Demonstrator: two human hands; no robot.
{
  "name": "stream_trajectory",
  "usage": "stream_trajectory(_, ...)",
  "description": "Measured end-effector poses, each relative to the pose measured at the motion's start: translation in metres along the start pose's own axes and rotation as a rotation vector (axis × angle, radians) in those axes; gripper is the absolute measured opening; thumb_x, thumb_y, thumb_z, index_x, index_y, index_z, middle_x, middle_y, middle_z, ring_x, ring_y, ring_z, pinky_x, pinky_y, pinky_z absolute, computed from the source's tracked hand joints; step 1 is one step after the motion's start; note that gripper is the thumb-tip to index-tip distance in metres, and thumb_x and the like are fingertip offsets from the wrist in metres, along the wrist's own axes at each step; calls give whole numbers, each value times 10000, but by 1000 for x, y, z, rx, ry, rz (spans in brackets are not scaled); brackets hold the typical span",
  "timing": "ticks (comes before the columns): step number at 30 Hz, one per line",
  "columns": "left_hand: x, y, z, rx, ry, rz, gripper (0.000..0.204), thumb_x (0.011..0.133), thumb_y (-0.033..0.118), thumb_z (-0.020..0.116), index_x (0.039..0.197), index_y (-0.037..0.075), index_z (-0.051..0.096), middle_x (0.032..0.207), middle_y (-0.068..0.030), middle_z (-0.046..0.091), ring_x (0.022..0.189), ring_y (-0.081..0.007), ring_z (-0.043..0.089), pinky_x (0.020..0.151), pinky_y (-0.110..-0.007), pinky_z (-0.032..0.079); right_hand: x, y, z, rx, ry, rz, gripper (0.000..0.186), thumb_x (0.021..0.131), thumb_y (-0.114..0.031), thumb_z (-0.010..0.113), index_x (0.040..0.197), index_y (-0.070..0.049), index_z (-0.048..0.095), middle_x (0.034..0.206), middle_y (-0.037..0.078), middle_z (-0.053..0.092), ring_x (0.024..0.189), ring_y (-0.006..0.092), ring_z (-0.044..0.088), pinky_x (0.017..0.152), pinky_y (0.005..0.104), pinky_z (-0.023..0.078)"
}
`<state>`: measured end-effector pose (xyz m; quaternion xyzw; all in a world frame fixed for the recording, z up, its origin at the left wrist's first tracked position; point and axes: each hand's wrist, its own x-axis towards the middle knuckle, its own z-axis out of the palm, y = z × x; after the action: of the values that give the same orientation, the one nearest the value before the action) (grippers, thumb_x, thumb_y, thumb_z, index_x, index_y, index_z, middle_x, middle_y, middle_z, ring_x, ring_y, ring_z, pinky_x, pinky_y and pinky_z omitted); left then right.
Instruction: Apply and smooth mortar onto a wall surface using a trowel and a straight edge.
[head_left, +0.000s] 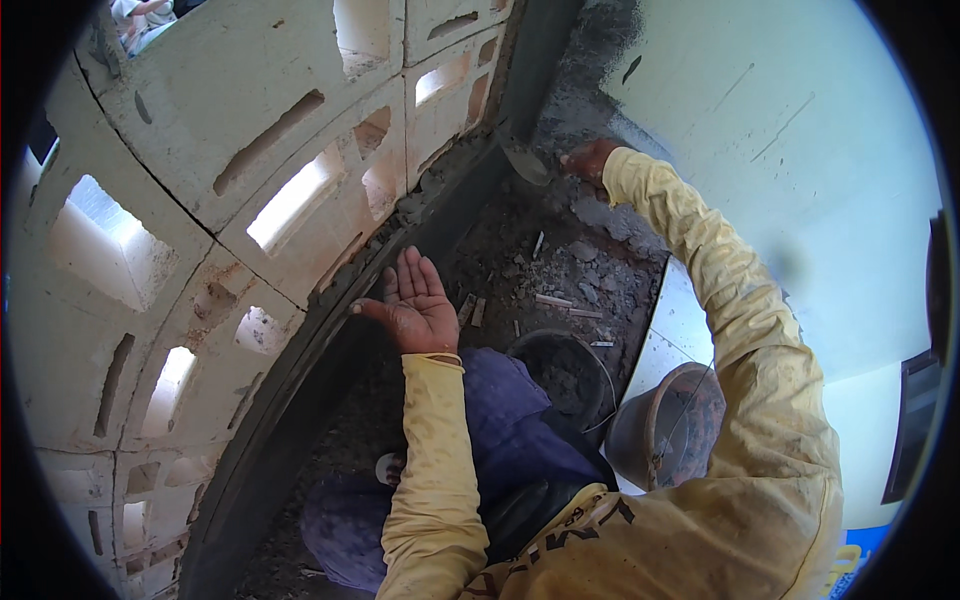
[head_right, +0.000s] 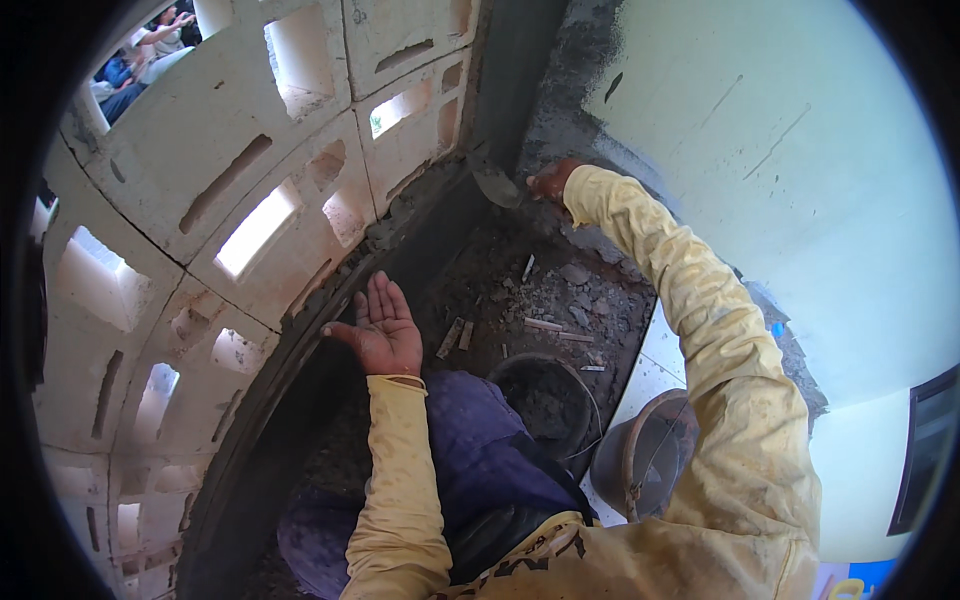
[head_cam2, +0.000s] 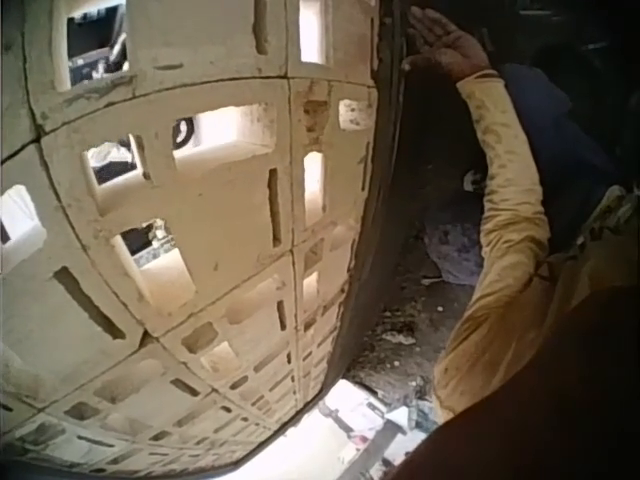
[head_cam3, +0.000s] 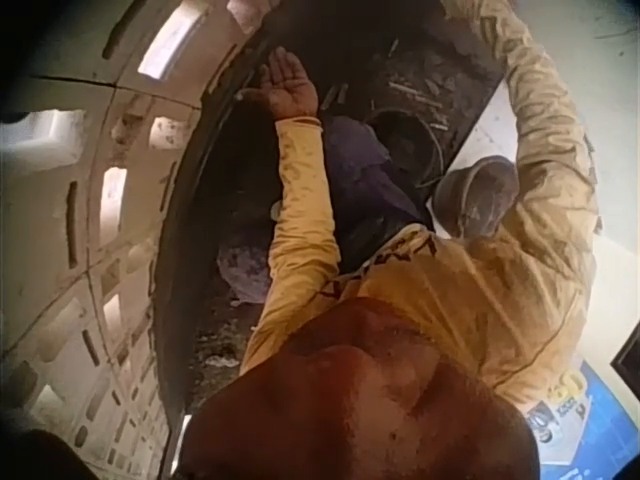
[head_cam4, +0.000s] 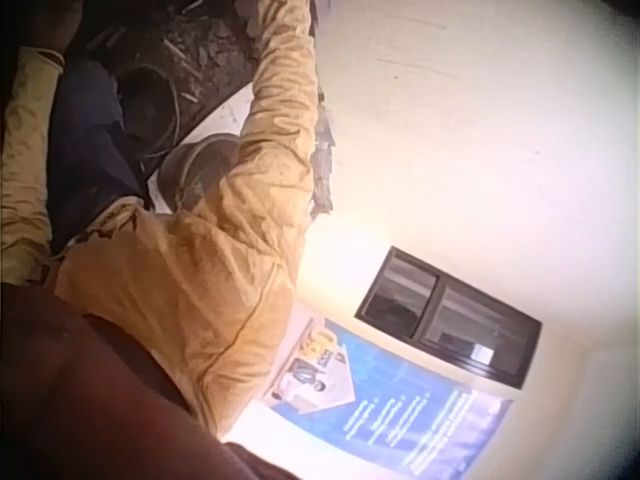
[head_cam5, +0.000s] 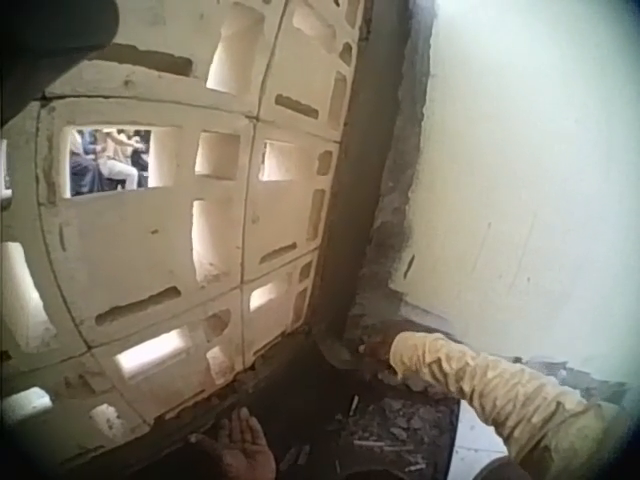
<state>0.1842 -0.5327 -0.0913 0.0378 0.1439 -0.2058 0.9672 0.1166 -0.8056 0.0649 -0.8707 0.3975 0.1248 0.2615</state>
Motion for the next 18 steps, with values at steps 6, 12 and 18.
stream_trajectory(6,0,0,-2,-17,-14,-5,909,670,641,557,1240,-9,278,1311,-216,416,1174,-288,473,963,-406,441,7,-34,18,280,-138,119,356,883,-412,463,914,-92,615,523,112,505,384,270,491,361,392,385)
stream_trajectory(12,0,3,-5,-50,-11,-31,876,678,626,562,1250,20,293,1347,-194,381,1198,-308,446,967,-431,429,-6,-70,31,217,-232,192,337,885,-394,464,869,-72,561,478,97,460,336,263,450,323,376,315)
stream_trajectory(18,-2,2,-1,-44,13,-43,945,659,651,558,1297,24,253,1370,-162,360,1213,-287,432,965,-423,429,-45,-90,38,246,-383,171,378,911,-435,421,1039,-117,581,562,47,476,397,160,444,387,333,388)
